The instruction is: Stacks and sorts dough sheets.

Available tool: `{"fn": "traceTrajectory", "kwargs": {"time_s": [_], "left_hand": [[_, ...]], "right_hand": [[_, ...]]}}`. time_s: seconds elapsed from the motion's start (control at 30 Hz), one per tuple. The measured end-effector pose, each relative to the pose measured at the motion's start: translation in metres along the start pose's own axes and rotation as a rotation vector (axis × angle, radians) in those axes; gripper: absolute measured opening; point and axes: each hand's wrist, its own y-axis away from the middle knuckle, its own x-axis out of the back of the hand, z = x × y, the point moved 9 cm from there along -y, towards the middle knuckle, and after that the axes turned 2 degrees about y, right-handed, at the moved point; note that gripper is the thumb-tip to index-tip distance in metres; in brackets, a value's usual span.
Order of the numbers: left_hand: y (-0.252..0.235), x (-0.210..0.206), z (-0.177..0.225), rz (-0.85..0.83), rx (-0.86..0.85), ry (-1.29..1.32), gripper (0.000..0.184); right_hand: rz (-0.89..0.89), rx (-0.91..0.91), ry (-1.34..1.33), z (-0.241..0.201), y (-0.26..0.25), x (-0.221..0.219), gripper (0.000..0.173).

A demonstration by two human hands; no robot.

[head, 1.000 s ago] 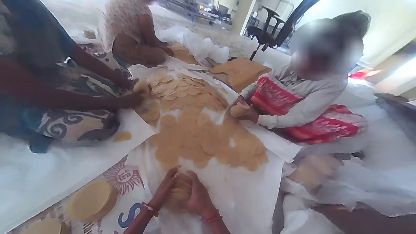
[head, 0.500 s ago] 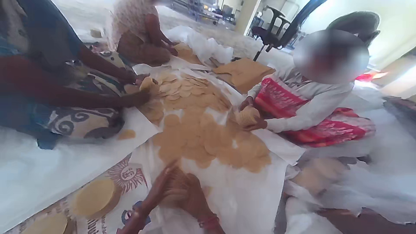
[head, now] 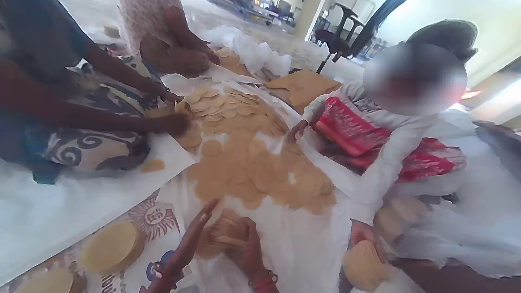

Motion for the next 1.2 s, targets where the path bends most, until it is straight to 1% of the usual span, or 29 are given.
{"fn": "traceTrajectory", "kwargs": {"time_s": [0.1,0.13,0.2,0.23,0.33,0.4,0.5,0.57,0.63,0.7,0.73,0.8,0.87,0.9,0.93,0.97,1.0,1.1,1.13,1.17,1.2], "left_hand": [[0.003,-0.011,-0.035,-0.049,0.146,-0.112,0.069],[0.002,-0.011,-0.039,-0.044,0.152,-0.123,0.064],[-0.001,-0.012,-0.038,-0.008,0.142,-0.157,0.057],[0.000,-0.015,-0.037,0.004,0.147,-0.189,0.056],[-0.007,-0.024,-0.034,-0.024,0.128,-0.308,0.057],[-0.007,-0.032,-0.033,-0.084,0.158,-0.329,0.060],[-0.002,-0.039,-0.028,-0.155,0.242,-0.230,0.067],[0.000,-0.041,-0.027,-0.140,0.261,-0.166,0.065],[0.000,-0.036,-0.029,-0.061,0.225,-0.139,0.062],[0.000,-0.028,-0.028,0.029,0.147,-0.119,0.056],[0.001,-0.027,-0.025,0.025,0.086,-0.132,0.055],[0.005,-0.031,-0.019,-0.048,-0.075,-0.236,0.056],[0.012,-0.034,-0.015,-0.108,-0.192,-0.377,0.048],[0.013,-0.036,-0.015,-0.138,-0.215,-0.442,0.041],[0.014,-0.038,-0.015,-0.150,-0.219,-0.479,0.035],[0.013,-0.039,-0.015,-0.146,-0.209,-0.462,0.031],[0.012,-0.038,-0.015,-0.124,-0.181,-0.392,0.027],[0.008,-0.028,-0.014,0.048,-0.018,0.033,0.023],[0.006,-0.025,-0.011,0.087,0.007,0.121,0.023],[0.004,-0.024,-0.007,0.085,0.000,0.142,0.023],[0.002,-0.026,-0.003,0.047,-0.021,0.077,0.024]], "right_hand": [[-0.185,-0.118,0.164,0.017,0.004,-0.023,0.126],[-0.200,-0.107,0.220,0.017,0.001,-0.025,0.131],[-0.156,-0.012,0.277,0.003,-0.004,-0.019,0.132],[-0.159,0.000,0.286,-0.003,-0.004,-0.017,0.130],[-0.212,-0.053,0.320,-0.007,-0.012,-0.013,0.128],[-0.295,-0.132,0.362,0.001,-0.015,-0.012,0.133],[-0.360,-0.189,0.393,0.007,-0.015,-0.014,0.140],[-0.369,-0.197,0.410,0.008,-0.012,-0.017,0.143],[-0.379,-0.204,0.450,0.005,-0.008,-0.020,0.140],[-0.333,-0.211,0.445,0.004,-0.006,-0.018,0.130],[-0.300,-0.219,0.415,0.005,-0.006,-0.014,0.125],[-0.237,-0.229,0.334,0.010,-0.008,-0.003,0.119],[-0.189,-0.206,0.271,0.015,-0.009,0.002,0.113],[-0.170,-0.180,0.254,0.017,-0.008,0.001,0.110],[-0.164,-0.165,0.242,0.017,-0.008,0.000,0.109],[-0.171,-0.160,0.231,0.017,-0.009,-0.001,0.109],[-0.180,-0.156,0.214,0.017,-0.009,-0.003,0.112],[-0.174,-0.145,0.139,0.018,-0.010,-0.007,0.119],[-0.163,-0.147,0.114,0.020,-0.010,-0.007,0.120],[-0.148,-0.140,0.097,0.022,-0.009,-0.007,0.119],[-0.136,-0.134,0.083,0.024,-0.008,-0.007,0.119]]}}
